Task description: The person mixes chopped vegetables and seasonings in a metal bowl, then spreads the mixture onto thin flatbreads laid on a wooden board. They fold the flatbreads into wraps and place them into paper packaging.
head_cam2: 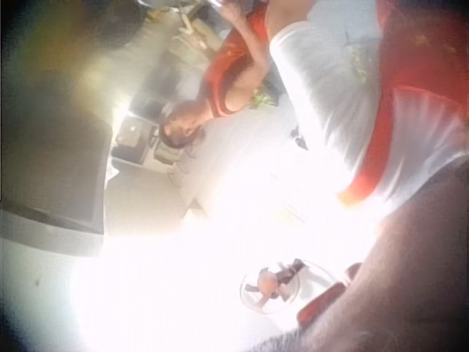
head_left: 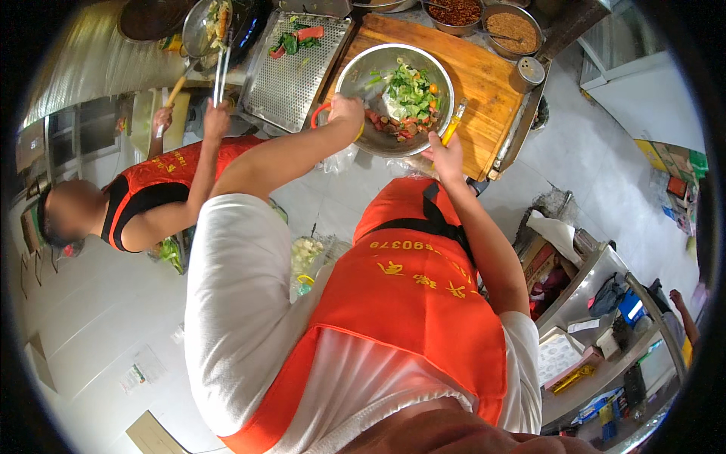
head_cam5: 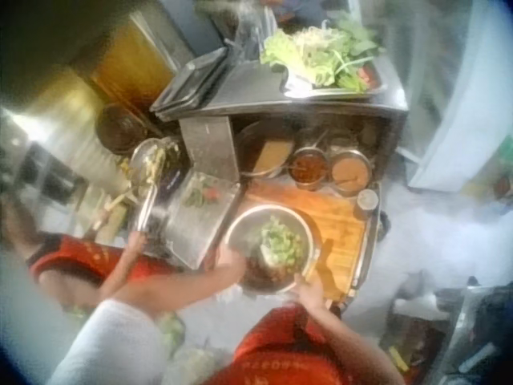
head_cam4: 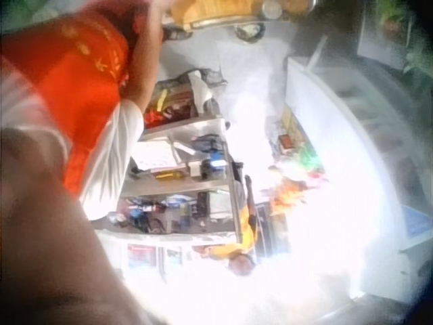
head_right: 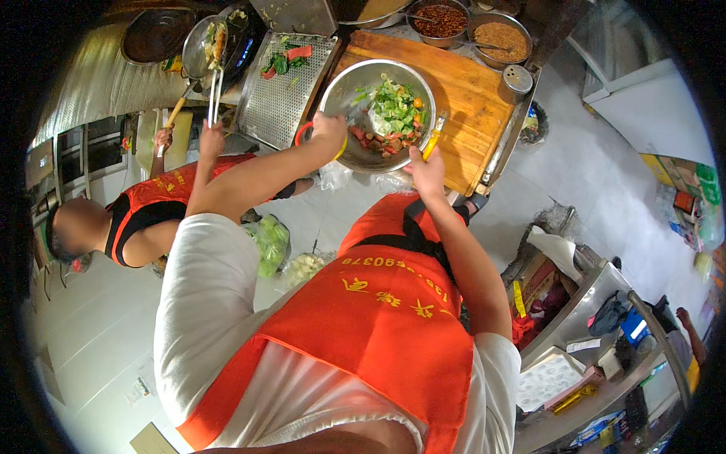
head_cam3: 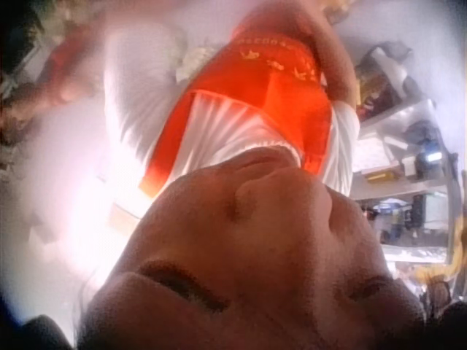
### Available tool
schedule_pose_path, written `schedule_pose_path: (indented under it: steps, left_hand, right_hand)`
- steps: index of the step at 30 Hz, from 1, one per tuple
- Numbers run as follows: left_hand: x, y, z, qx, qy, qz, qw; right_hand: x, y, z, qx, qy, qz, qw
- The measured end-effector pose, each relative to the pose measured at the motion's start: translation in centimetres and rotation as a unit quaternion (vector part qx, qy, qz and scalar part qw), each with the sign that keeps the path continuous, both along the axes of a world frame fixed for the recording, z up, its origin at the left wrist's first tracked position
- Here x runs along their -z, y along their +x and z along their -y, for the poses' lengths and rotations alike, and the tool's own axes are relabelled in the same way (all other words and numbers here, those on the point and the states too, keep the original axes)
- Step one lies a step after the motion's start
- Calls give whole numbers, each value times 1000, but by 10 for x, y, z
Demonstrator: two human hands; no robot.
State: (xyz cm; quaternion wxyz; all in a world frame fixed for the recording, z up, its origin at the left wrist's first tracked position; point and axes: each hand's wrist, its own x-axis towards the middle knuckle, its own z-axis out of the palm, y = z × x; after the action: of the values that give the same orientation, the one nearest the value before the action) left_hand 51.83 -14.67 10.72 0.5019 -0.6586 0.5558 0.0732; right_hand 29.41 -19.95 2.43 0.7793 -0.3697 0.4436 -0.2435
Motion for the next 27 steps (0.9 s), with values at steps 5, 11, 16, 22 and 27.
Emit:
schedule_pose_path:
  steps: [5,11,16,22,27]
  left_hand:
    - [-40,13,-22,-26,-14,-100,995]
    - [-19,11,2,-7,91,-67,994]
    - [-45,38,-27,-107,-34,-311,944]
    - [-42,68,-48,-373,5,-584,721]
    - [-3,55,-44,-351,17,-639,685]
  right_hand:
    - [-2,-3,3,20,-10,-45,999]
    - [-13,1,-2,29,6,-42,999]
    - [-18,7,-14,74,15,-91,993]
    - [-11,25,-15,114,35,-99,988]
    - [7,20,-13,156,29,-22,987]
